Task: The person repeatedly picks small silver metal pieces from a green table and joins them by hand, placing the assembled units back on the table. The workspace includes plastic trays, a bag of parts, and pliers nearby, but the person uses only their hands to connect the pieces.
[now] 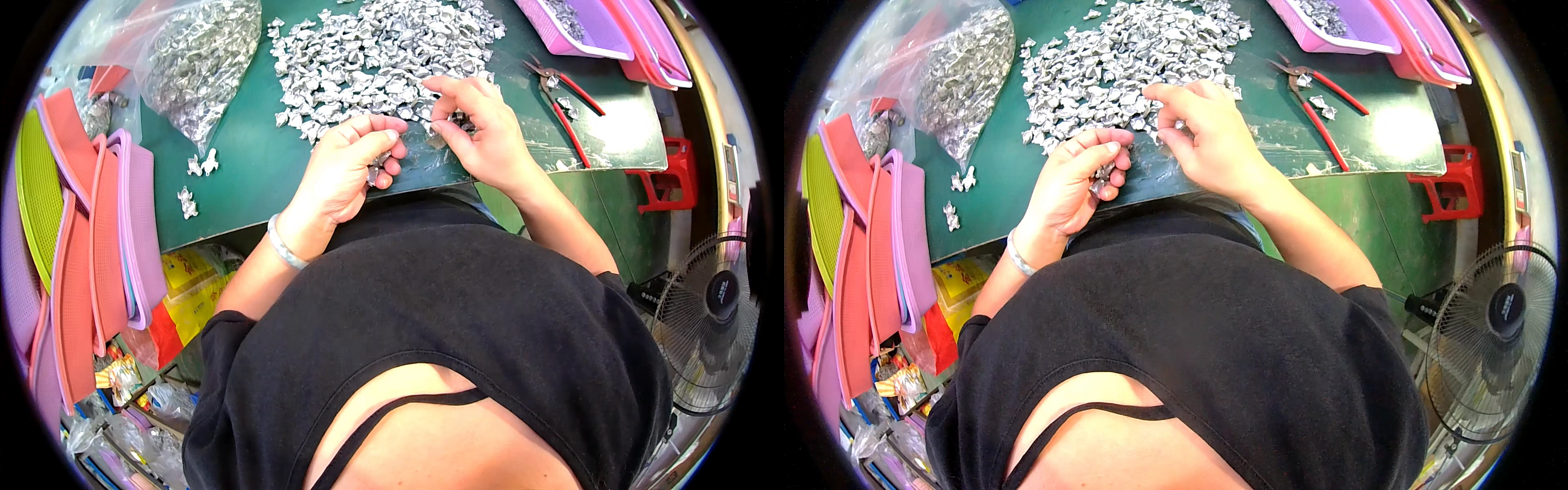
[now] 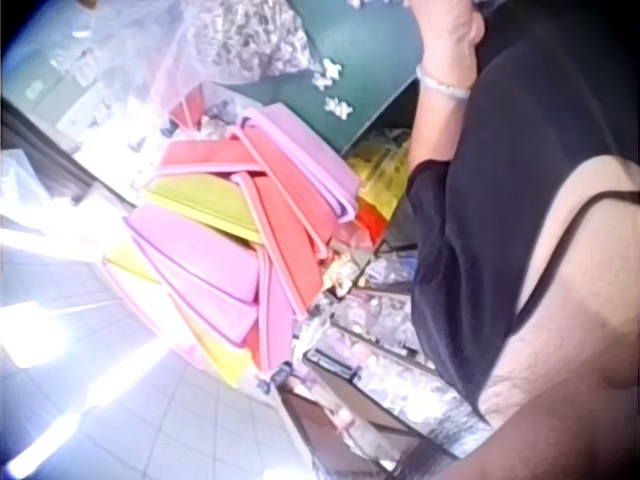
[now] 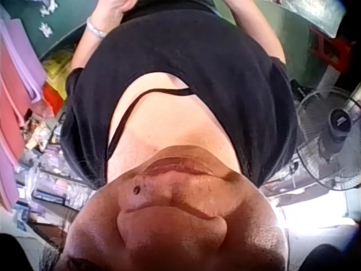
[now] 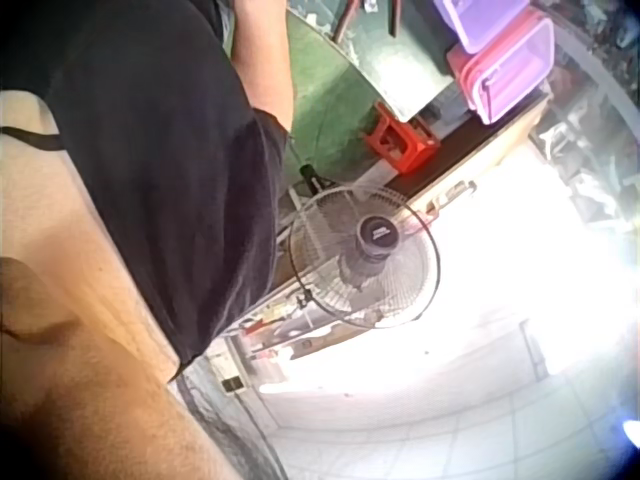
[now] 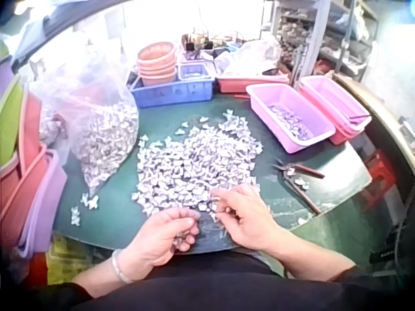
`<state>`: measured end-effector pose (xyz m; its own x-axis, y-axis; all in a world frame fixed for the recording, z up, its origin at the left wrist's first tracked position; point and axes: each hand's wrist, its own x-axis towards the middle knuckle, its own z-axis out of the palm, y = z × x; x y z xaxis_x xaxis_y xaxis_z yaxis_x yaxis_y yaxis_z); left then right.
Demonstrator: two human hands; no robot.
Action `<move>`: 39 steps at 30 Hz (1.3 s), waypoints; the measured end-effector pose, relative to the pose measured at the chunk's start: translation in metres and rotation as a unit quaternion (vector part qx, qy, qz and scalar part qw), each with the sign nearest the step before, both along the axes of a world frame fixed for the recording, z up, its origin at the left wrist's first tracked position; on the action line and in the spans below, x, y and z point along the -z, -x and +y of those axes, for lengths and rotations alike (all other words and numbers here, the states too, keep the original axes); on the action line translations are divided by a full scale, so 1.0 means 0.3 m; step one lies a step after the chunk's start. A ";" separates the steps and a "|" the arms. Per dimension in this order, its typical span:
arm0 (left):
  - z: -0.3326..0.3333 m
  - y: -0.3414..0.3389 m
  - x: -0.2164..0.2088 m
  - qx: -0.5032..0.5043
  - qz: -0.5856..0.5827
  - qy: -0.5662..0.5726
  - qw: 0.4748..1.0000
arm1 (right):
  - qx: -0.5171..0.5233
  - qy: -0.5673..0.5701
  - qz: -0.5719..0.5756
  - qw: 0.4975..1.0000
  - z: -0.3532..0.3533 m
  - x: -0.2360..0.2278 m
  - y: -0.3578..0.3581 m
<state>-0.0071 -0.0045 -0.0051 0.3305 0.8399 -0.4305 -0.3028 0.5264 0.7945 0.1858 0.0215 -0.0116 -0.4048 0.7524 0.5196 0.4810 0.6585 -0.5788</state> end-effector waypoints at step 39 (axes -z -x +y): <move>0.003 -0.009 0.001 -0.016 -0.001 0.002 1.000 | 0.019 0.051 0.020 0.998 -0.041 -0.020 -0.030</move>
